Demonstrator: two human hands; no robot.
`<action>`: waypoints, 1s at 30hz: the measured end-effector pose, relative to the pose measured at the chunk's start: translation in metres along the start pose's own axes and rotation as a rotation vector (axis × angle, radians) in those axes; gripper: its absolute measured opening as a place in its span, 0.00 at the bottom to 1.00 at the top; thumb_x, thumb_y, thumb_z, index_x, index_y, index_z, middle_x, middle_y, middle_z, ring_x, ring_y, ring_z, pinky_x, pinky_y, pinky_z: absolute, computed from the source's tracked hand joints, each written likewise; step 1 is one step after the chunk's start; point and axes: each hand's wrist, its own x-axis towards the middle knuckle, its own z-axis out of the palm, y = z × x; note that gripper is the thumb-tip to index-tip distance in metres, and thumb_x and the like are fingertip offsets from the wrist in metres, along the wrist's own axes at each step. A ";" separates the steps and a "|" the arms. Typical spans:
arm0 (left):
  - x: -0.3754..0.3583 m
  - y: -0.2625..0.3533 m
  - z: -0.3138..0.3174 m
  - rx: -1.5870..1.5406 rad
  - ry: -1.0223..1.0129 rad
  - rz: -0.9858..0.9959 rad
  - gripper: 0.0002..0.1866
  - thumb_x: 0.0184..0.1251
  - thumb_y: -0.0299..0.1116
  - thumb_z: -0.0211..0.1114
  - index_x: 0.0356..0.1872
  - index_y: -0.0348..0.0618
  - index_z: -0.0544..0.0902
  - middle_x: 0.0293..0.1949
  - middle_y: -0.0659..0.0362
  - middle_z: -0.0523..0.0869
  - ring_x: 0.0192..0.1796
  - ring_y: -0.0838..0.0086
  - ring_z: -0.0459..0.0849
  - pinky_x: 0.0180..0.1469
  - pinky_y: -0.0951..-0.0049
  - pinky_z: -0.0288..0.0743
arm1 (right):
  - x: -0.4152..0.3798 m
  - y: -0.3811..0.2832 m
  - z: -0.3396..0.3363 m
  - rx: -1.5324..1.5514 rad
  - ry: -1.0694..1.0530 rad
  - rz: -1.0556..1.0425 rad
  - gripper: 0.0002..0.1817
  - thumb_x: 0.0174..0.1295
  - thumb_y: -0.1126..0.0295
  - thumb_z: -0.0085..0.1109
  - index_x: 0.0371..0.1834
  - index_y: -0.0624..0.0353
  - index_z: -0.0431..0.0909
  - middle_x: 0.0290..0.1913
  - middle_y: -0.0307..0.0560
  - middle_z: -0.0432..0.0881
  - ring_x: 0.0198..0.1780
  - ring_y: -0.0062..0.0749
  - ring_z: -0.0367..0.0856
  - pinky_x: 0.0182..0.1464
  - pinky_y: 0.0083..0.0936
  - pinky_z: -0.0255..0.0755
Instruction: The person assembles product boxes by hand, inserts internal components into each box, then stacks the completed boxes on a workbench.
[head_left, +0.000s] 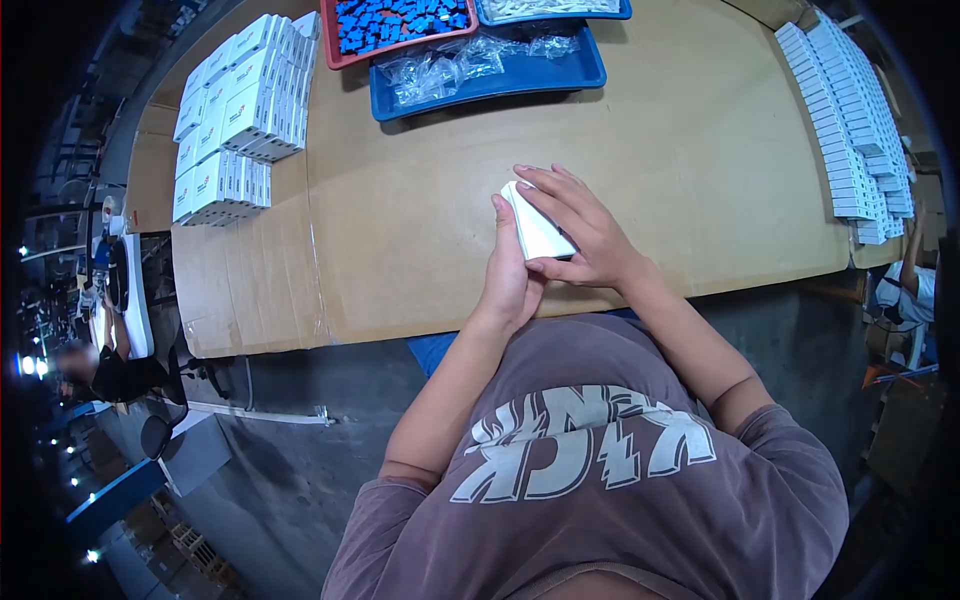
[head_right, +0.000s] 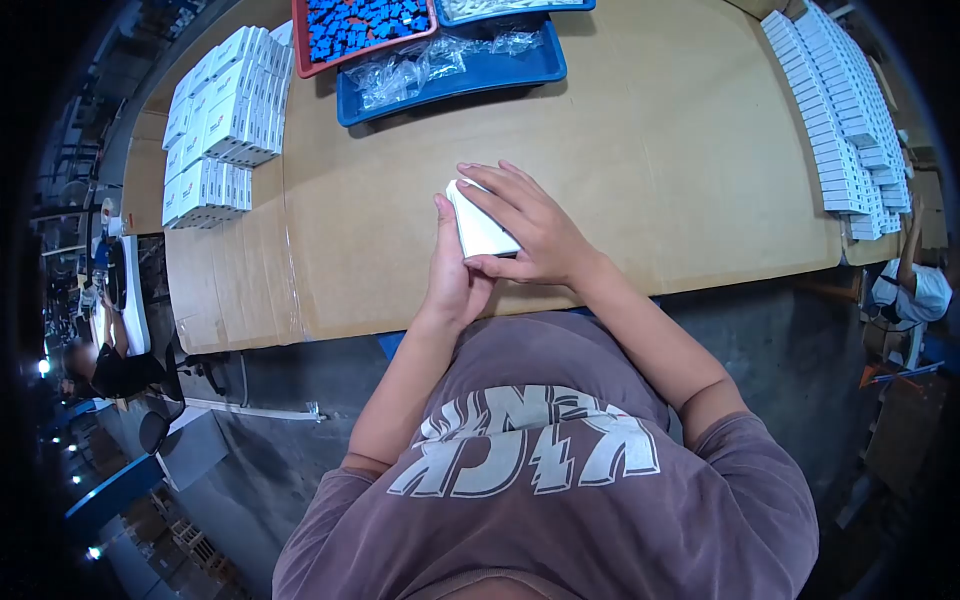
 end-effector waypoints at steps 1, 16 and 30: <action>0.001 -0.002 -0.002 -0.008 0.001 0.000 0.37 0.83 0.69 0.36 0.74 0.51 0.68 0.62 0.56 0.82 0.62 0.69 0.84 0.60 0.66 0.82 | 0.000 0.002 0.002 0.009 0.024 -0.025 0.42 0.58 0.50 0.74 0.73 0.63 0.74 0.74 0.61 0.73 0.73 0.56 0.74 0.74 0.55 0.66; 0.003 -0.010 -0.007 -0.025 -0.034 -0.023 0.34 0.85 0.66 0.39 0.73 0.50 0.69 0.62 0.57 0.81 0.64 0.71 0.82 0.64 0.64 0.79 | -0.016 0.008 0.005 0.106 0.082 -0.011 0.37 0.63 0.50 0.70 0.69 0.66 0.77 0.70 0.64 0.77 0.68 0.61 0.78 0.69 0.47 0.71; 0.001 0.003 -0.007 0.658 0.121 0.675 0.43 0.80 0.57 0.46 0.83 0.34 0.54 0.71 0.48 0.72 0.70 0.63 0.75 0.71 0.65 0.68 | 0.009 -0.017 0.004 0.849 0.125 0.986 0.35 0.76 0.50 0.61 0.76 0.64 0.68 0.65 0.52 0.81 0.67 0.38 0.78 0.69 0.38 0.73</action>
